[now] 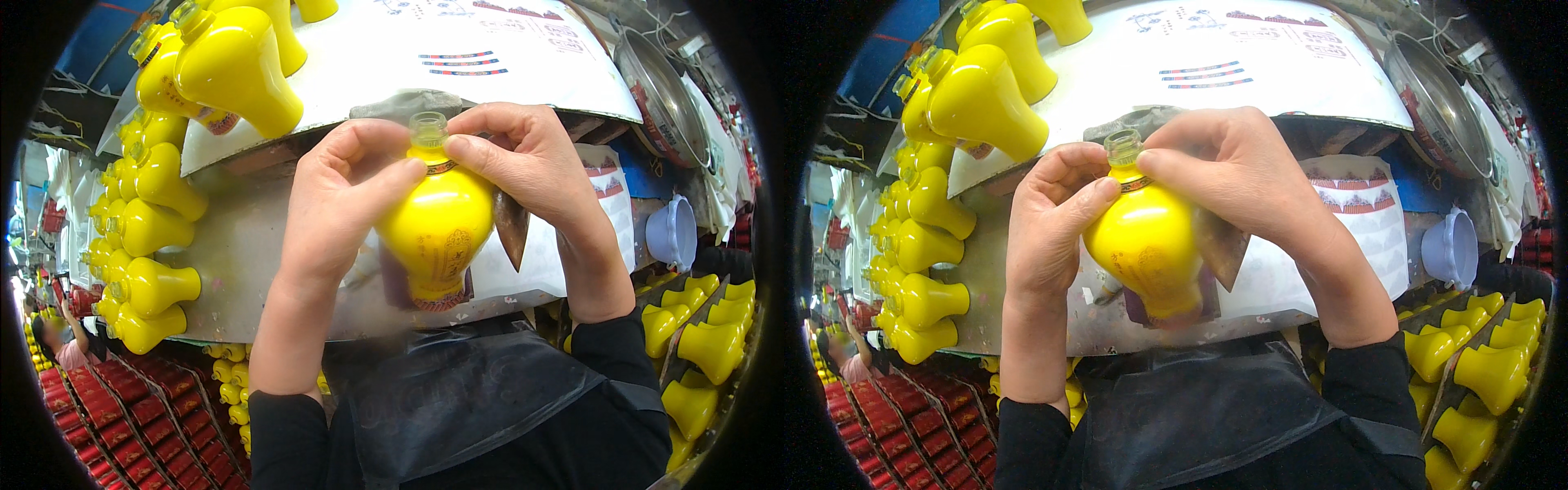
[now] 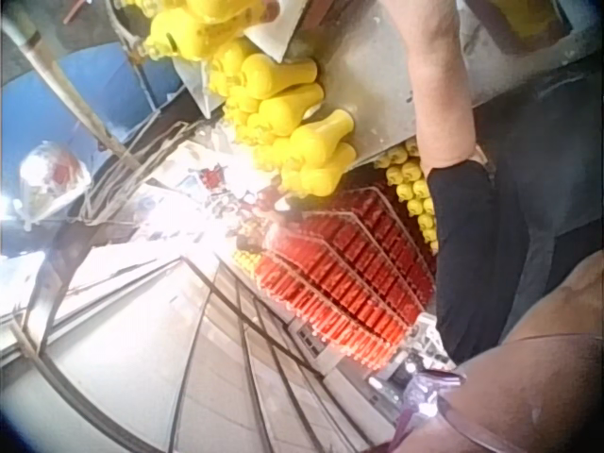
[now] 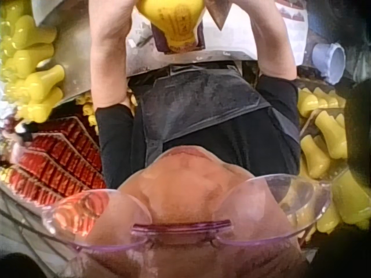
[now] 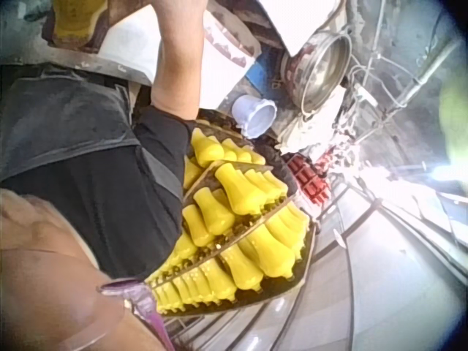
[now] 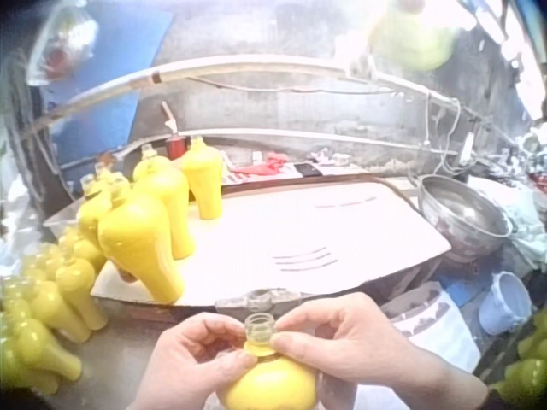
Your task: The person applies a printed label to the lower body of a yellow ceramic vase, smoothing it with fingers and a small tool. They then remove a plastic seal from the neck of the vase and place it aside. The person repeats the labeling process on a second yellow vase.
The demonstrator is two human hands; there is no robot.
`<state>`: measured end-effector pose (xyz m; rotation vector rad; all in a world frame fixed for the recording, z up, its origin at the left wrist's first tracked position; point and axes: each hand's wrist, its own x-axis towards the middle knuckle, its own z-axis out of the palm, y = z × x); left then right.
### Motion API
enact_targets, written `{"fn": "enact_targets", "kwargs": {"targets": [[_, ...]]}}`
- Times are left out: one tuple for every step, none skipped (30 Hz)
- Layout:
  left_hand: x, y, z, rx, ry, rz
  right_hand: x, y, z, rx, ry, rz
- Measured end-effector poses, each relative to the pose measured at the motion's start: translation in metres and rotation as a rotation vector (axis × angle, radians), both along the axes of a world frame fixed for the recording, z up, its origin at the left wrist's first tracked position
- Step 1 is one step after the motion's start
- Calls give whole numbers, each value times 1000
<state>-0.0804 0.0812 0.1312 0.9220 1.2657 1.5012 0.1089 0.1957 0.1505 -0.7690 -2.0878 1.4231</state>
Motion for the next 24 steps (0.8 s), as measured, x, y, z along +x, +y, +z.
{"fn": "enact_targets", "kwargs": {"targets": [[0,0,0,4,1,6,1,0,0,-10,5,4],[1,0,0,8,2,12,1,0,1,-5,22,15],[1,0,-1,7,-6,10,2,0,1,-32,7,15],[1,1,-1,6,-14,9,4,-1,1,-45,4,23],[1,1,-2,1,-28,9,5,0,1,-57,1,30],[1,1,-2,-1,-16,8,6,0,1,-51,-22,26],[1,2,-3,-8,-10,9,8,0,0,-45,-45,20],[1,2,-3,-15,-7,11,9,1,0,-35,-62,19],[1,2,-3,-11,-20,4,10,1,0,-56,-57,21],[1,3,-3,-8,-36,0,11,2,-1,-72,-45,27],[2,3,-4,-1,-60,-3,12,3,-2,-81,-19,35],[3,4,-4,-3,-54,-1,12,3,-3,-94,-17,34],[3,4,-4,-1,-56,2,12,3,-4,-100,0,36],[3,5,-4,-1,-59,6,12,3,-5,-99,15,44],[4,5,-4,-1,-66,4,12,3,-6,-97,10,32],[4,5,-3,-4,-75,2,12,2,-6,-88,5,25],[4,5,-3,-2,-90,1,12,1,-6,-71,6,25],[3,5,-2,-9,-90,-4,12,0,-5,-67,-2,17],[3,5,-2,-12,-96,-10,12,-1,-4,-56,-3,15],[3,5,-1,-11,-108,-15,12,-2,-3,-35,-7,8],[2,5,-1,-13,-100,-18,12,-2,-1,-23,-10,12],[2,5,0,-13,-98,-20,12,-3,0,-2,-16,10],[2,5,0,-15,-97,-20,13,-3,1,24,-24,12],[2,5,1,-12,-98,-29,13,-3,2,34,-42,13]]}}
